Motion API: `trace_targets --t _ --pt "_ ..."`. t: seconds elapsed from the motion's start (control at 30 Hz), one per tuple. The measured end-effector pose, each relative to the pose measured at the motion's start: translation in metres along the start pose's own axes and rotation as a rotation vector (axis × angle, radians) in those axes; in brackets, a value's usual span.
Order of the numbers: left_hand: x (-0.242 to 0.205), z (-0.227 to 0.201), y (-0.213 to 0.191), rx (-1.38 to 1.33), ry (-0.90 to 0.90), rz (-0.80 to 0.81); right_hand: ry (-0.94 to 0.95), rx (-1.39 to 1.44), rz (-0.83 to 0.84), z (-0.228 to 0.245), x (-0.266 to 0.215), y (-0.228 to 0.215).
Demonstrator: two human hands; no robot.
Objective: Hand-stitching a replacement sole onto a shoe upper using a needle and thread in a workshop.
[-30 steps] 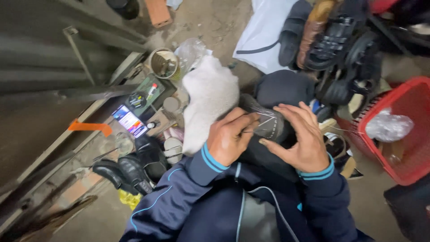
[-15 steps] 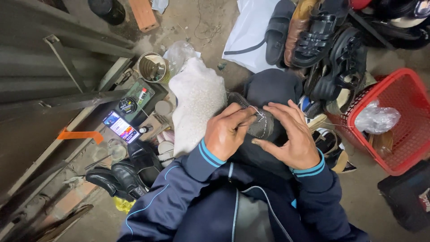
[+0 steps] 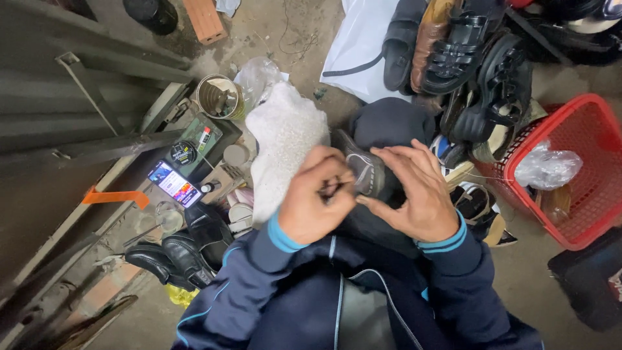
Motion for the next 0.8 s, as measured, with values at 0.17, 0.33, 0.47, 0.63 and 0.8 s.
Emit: trace_targets --t 0.17,0.33,0.47,0.63,0.8 --pt "-0.006 -0.005 -0.070 -0.113 -0.107 0.040 -0.130 -0.042 0.069 0.026 0.018 0.016" --pt "-0.039 0.029 -0.114 0.007 -0.233 -0.061 -0.073 0.058 0.086 0.020 0.010 0.010" --pt "-0.042 0.039 -0.111 0.223 -0.247 -0.077 0.043 0.195 0.035 -0.022 -0.013 -0.001" --pt "-0.015 0.001 -0.069 0.215 -0.087 -0.043 0.519 0.142 -0.106 -0.129 -0.065 -0.017" --pt "-0.003 -0.009 -0.038 0.164 -0.010 0.020 0.422 -0.159 -0.086 -0.100 -0.044 -0.019"
Point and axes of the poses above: each hand's wrist, its own x-axis towards the middle knuckle, its own y-axis out of the palm, z = x × y, the point moved 9 cm from there along x, towards the middle knuckle, and after that the axes turned 4 degrees about y, right-handed, at the moved point
